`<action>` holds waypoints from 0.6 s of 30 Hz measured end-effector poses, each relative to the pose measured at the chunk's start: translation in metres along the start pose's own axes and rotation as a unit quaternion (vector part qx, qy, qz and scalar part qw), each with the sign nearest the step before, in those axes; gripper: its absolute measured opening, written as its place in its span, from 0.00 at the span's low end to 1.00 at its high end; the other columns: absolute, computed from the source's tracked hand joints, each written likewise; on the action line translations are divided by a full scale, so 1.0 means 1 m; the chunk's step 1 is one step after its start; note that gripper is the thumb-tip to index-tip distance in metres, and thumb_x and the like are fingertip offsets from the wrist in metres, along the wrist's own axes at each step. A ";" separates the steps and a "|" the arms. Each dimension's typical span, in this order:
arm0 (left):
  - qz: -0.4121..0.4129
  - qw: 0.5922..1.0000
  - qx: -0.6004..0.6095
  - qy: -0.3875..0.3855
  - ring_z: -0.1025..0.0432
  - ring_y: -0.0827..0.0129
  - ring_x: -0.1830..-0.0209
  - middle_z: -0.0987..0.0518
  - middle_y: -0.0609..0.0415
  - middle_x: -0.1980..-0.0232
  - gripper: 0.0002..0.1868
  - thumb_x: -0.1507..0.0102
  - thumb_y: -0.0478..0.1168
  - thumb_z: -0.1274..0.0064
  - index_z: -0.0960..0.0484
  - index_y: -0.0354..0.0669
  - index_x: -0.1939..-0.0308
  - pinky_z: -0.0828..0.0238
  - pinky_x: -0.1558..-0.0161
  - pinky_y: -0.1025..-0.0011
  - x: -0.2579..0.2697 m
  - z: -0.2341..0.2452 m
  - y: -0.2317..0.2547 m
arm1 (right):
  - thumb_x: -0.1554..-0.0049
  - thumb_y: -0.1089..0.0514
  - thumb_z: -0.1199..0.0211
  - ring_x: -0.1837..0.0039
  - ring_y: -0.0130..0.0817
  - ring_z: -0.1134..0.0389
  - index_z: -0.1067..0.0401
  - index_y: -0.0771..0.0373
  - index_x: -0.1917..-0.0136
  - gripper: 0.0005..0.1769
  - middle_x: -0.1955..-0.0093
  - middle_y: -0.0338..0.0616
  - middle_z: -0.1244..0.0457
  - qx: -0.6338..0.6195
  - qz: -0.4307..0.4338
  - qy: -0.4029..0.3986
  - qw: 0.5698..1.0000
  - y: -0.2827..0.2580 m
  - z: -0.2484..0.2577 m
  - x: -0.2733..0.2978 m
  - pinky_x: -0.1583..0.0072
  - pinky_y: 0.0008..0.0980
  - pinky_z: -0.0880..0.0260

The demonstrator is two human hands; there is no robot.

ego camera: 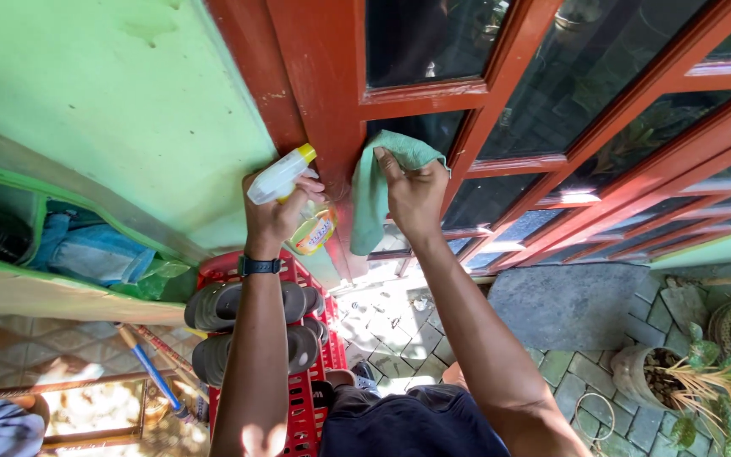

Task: Cleaning the glass panels of a wooden door using a spray cleaner and a cloth.

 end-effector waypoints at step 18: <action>0.018 0.999 0.045 0.012 0.17 0.58 0.63 0.16 0.40 0.63 0.13 0.44 0.24 0.59 0.19 0.22 0.61 0.17 0.55 0.63 -0.001 0.002 -0.006 | 0.41 0.44 0.35 0.35 0.70 0.36 0.40 0.73 0.28 0.39 0.34 0.72 0.41 0.453 0.325 0.016 0.830 -0.056 -0.013 0.012 0.30 0.57 0.42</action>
Point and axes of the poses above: each hand's wrist, its own x-axis away from the middle knuckle, its own z-axis out of the back of the hand, y = z × x, the point moved 7 cm from there along -x, towards the middle knuckle
